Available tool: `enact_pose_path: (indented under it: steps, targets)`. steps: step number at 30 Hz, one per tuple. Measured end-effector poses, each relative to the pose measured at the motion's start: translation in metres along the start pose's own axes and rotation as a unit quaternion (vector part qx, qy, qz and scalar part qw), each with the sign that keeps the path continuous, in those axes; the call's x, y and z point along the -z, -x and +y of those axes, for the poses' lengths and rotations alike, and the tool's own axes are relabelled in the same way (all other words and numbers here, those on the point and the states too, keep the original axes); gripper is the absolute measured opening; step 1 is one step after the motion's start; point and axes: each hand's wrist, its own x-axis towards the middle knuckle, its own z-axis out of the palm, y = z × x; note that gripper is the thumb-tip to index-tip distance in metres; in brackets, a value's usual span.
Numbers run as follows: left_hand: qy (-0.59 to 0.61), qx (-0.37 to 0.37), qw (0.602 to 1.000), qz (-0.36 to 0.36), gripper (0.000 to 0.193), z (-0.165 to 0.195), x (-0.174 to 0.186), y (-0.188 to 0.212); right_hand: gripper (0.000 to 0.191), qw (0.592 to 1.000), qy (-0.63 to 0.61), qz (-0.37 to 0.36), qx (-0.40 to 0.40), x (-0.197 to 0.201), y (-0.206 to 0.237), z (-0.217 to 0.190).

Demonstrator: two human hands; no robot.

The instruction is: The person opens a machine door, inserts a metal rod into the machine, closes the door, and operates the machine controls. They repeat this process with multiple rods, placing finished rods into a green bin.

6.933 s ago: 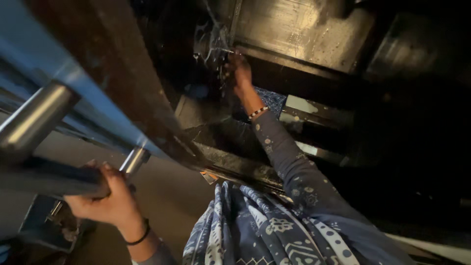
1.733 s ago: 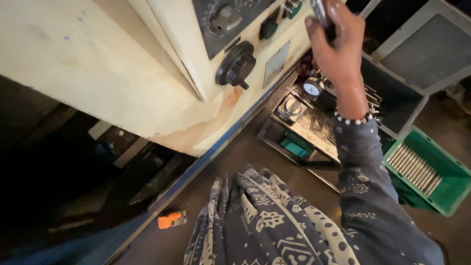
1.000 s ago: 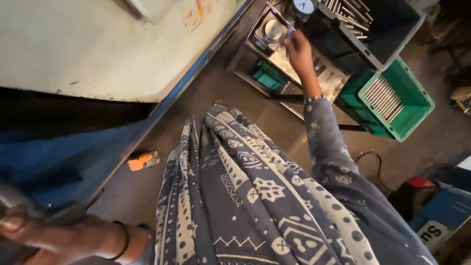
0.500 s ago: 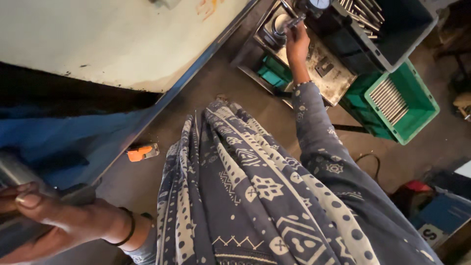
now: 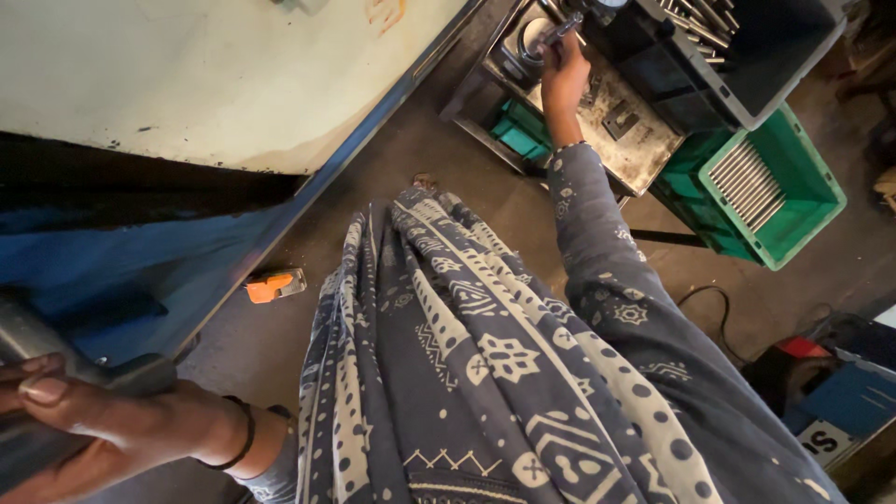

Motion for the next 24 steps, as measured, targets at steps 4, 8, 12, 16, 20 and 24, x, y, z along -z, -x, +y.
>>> enact_pose_path:
  steps: [4, 8, 12, 16, 20, 24]
  targets:
    - [0.007, -0.016, 0.999, -0.028, 0.067, 0.006, -0.002, -0.001, 0.024, 1.0, -0.022, -0.002, -0.002, -0.001, -0.003, 0.001]
    - [-0.043, -0.037, 0.998, -0.038, 0.065, -0.002, 0.007, 0.0, 0.024, 0.998, -0.048, -0.001, 0.037, -0.003, -0.011, 0.001]
    - [-0.11, -0.108, 0.988, -0.03, 0.064, -0.016, 0.016, -0.003, 0.023, 0.998, -0.023, 0.008, 0.051, -0.004, -0.015, 0.001]
    - [-0.1, -0.086, 0.991, -0.03, 0.066, -0.014, 0.014, -0.004, 0.02, 0.998, -0.03, 0.005, 0.049, -0.004, -0.014, 0.001]
    - [-0.095, -0.054, 0.994, -0.025, 0.06, -0.001, 0.006, -0.008, 0.02, 0.998, -0.021, 0.011, 0.053, -0.006, -0.013, 0.0]
    - [-0.06, -0.019, 0.998, -0.026, 0.053, 0.008, 0.001, -0.01, 0.024, 0.998, -0.016, 0.009, 0.066, -0.008, -0.014, -0.002]
